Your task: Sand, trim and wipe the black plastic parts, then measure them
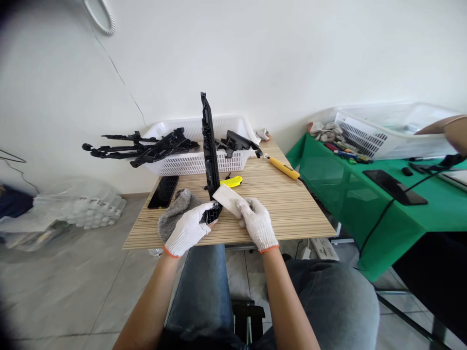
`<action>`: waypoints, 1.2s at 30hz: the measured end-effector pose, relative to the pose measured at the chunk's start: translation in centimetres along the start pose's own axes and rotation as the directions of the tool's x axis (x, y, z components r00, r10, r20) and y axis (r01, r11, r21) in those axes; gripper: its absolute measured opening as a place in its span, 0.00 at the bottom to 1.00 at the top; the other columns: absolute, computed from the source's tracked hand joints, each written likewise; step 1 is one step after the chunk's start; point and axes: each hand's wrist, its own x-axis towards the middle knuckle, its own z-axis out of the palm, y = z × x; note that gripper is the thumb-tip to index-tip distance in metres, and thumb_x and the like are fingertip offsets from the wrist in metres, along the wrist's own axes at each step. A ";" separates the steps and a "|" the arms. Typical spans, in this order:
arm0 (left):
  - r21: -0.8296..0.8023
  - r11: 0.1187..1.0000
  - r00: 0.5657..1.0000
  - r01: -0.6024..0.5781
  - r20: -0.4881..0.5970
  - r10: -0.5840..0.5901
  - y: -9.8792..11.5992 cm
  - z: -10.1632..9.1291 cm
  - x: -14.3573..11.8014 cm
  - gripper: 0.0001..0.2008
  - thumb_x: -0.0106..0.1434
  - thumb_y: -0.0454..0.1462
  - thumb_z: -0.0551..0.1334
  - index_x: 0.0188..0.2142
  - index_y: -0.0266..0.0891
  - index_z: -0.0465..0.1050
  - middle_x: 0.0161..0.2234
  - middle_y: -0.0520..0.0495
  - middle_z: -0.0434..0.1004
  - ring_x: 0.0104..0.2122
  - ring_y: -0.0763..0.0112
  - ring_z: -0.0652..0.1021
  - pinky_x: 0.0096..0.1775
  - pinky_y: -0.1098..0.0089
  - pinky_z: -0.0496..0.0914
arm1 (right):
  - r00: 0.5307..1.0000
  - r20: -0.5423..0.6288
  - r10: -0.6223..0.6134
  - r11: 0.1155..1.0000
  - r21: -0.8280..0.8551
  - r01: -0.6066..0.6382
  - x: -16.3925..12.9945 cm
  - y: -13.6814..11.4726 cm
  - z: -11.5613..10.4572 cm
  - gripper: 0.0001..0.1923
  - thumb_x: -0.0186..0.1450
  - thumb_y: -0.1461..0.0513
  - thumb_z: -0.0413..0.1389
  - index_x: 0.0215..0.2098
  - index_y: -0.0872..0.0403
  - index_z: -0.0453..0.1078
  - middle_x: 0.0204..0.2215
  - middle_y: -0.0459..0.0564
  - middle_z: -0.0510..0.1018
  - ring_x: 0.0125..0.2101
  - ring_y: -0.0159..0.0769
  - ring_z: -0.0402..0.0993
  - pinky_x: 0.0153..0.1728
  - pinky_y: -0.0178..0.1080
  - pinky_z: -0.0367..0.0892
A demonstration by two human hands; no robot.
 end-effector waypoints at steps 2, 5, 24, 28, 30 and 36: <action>0.026 1.000 1.000 0.015 0.010 -0.015 0.2 -0.1 0.0 0.20 0.62 0.40 0.64 0.55 0.46 0.73 0.46 0.48 0.83 0.45 0.63 0.81 0.46 0.69 0.71 | 0.998 0.060 0.036 0.999 0.020 -0.037 -0.1 0.1 0.0 0.20 0.56 0.45 0.56 0.30 0.53 0.67 0.17 0.43 0.71 0.17 0.29 0.64 0.19 0.32 0.58; 0.075 0.997 0.999 0.035 0.019 -0.037 0.4 -0.2 -0.1 0.16 0.62 0.40 0.63 0.50 0.44 0.76 0.40 0.48 0.83 0.41 0.62 0.81 0.42 0.69 0.72 | 0.983 0.166 0.077 0.997 -0.001 -0.078 -0.3 0.2 0.1 0.20 0.55 0.44 0.57 0.28 0.52 0.66 0.13 0.41 0.68 0.15 0.28 0.61 0.16 0.31 0.54; -0.062 0.997 0.998 0.044 -0.031 -0.047 0.0 -0.2 -0.2 0.26 0.61 0.37 0.63 0.59 0.46 0.69 0.50 0.49 0.81 0.50 0.62 0.80 0.52 0.67 0.72 | 0.931 0.359 -0.068 0.995 -0.042 0.089 0.1 0.8 -0.2 0.12 0.60 0.52 0.57 0.35 0.52 0.67 0.21 0.39 0.70 0.22 0.28 0.63 0.25 0.32 0.60; -0.070 0.996 0.997 0.062 -0.031 -0.064 0.2 -0.3 -0.1 0.25 0.62 0.38 0.63 0.59 0.47 0.68 0.47 0.49 0.82 0.47 0.63 0.81 0.46 0.69 0.73 | 0.911 0.411 -0.031 0.999 0.033 0.019 0.5 0.1 0.6 0.13 0.58 0.52 0.59 0.33 0.52 0.66 0.19 0.39 0.69 0.19 0.27 0.60 0.21 0.32 0.57; 0.012 0.995 0.995 0.103 0.003 -0.103 0.3 -0.4 0.0 0.23 0.60 0.37 0.64 0.56 0.45 0.71 0.44 0.48 0.83 0.44 0.61 0.81 0.44 0.68 0.73 | 0.901 0.433 -0.030 0.998 0.062 0.004 0.4 -0.2 1.3 0.13 0.57 0.51 0.58 0.32 0.51 0.66 0.18 0.39 0.69 0.18 0.27 0.58 0.20 0.32 0.55; 0.015 0.992 0.992 0.129 0.011 -0.129 0.4 -0.4 0.2 0.20 0.60 0.36 0.63 0.54 0.42 0.72 0.47 0.44 0.82 0.47 0.58 0.80 0.46 0.66 0.72 | 0.958 0.287 -0.022 0.999 -0.022 0.030 0.1 -0.2 3.0 0.12 0.59 0.52 0.57 0.30 0.51 0.67 0.16 0.38 0.67 0.19 0.29 0.60 0.21 0.33 0.57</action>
